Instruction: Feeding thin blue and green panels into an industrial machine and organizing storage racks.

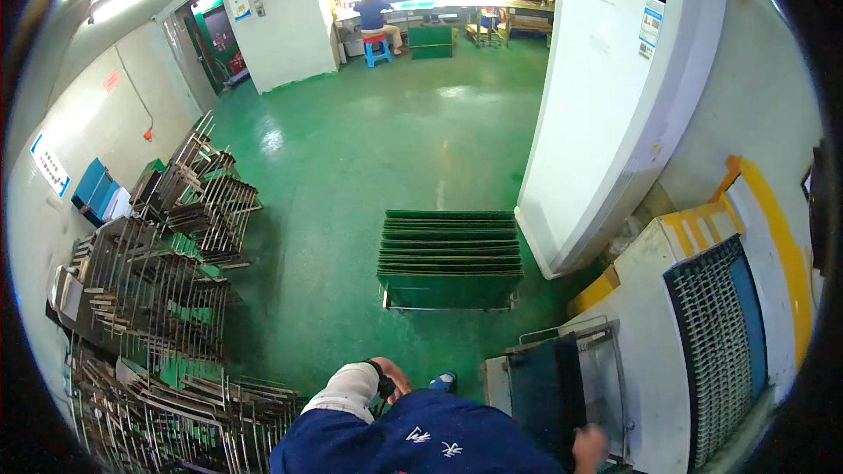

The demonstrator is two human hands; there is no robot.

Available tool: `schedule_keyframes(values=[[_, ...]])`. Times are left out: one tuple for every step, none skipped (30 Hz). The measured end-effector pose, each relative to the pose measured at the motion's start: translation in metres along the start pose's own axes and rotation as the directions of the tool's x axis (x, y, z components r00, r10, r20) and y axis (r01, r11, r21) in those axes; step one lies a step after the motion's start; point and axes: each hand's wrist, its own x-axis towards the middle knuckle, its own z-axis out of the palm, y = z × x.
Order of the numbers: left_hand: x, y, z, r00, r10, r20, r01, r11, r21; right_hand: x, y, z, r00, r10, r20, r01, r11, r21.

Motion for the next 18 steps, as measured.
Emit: schedule_keyframes(values=[[-0.001,0.002,0.001,1.000,0.011,-0.010,-0.011,1.000,0.026,-0.002,-0.008,-0.008,1.000,-0.002,-0.015,0.002,1.000,-0.019],[0.002,-0.002,-0.003,0.999,0.039,-0.004,-0.038,0.997,0.067,-0.006,-0.016,-0.019,0.999,0.003,-0.035,-0.005,0.999,-0.039],[0.007,-0.004,-0.007,0.998,0.066,0.003,-0.066,0.992,0.109,-0.009,-0.024,-0.033,0.998,0.009,-0.054,-0.012,0.998,-0.060],[0.014,-0.009,-0.010,0.998,0.069,-0.009,-0.068,0.996,0.059,-0.009,-0.036,-0.052,0.998,0.069,0.009,-0.068,0.993,-0.096],[0.017,-0.019,-0.009,0.997,0.070,-0.029,-0.070,0.998,-0.004,-0.006,-0.053,-0.076,0.989,0.120,0.082,-0.109,0.985,-0.132],[0.019,-0.030,-0.008,0.996,0.071,-0.053,-0.074,0.995,-0.069,-0.003,-0.072,-0.102,0.974,0.171,0.152,-0.145,0.975,-0.169],[0.024,-0.030,-0.012,0.998,0.047,-0.043,-0.050,0.996,-0.072,-0.010,-0.096,-0.134,0.954,0.234,0.189,-0.198,0.961,-0.194],[0.025,-0.028,-0.015,0.998,0.034,-0.045,-0.037,0.997,-0.068,-0.018,-0.112,-0.159,0.929,0.289,0.230,-0.240,0.945,-0.220],[0.025,-0.027,-0.015,0.998,0.028,-0.047,-0.032,0.997,-0.066,-0.024,-0.106,-0.170,0.926,0.290,0.241,-0.228,0.940,-0.255],[0.025,-0.025,-0.015,0.998,0.025,-0.049,-0.028,0.998,-0.058,-0.026,-0.092,-0.180,0.923,0.293,0.249,-0.218,0.933,-0.286],[0.027,-0.023,-0.015,0.999,0.021,-0.049,-0.024,0.998,-0.058,-0.027,-0.078,-0.187,0.919,0.298,0.259,-0.209,0.924,-0.320],[0.028,-0.021,-0.016,0.998,0.018,-0.054,-0.021,0.999,-0.049,-0.032,-0.063,-0.189,0.964,0.254,0.078,-0.230,0.945,-0.233],[0.029,-0.017,-0.018,0.998,0.014,-0.060,-0.017,0.999,-0.041,-0.045,-0.042,-0.188,0.966,0.230,-0.116,-0.245,0.959,-0.141],[0.033,-0.018,-0.018,0.997,0.007,-0.075,-0.011,0.999,-0.049,-0.057,-0.034,-0.193,0.927,0.217,-0.307,-0.246,0.968,-0.058],[0.031,-0.019,-0.019,0.994,0.002,-0.106,-0.009,0.998,-0.068,-0.057,-0.026,-0.202,0.918,0.316,-0.238,-0.317,0.948,0.037],[0.029,-0.021,-0.017,0.991,-0.002,-0.130,-0.010,0.996,-0.092,-0.059,-0.027,-0.220,0.889,0.425,-0.167,-0.409,0.904,0.123],[0.028,-0.017,-0.019,0.988,-0.010,-0.157,-0.006,0.994,-0.105,-0.064,-0.016,-0.226,0.854,0.450,-0.262,-0.398,0.888,0.229],[0.029,-0.017,-0.022,0.982,-0.009,-0.189,-0.015,0.992,-0.124,-0.064,-0.001,-0.224,0.804,0.469,-0.365,-0.366,0.875,0.318]])
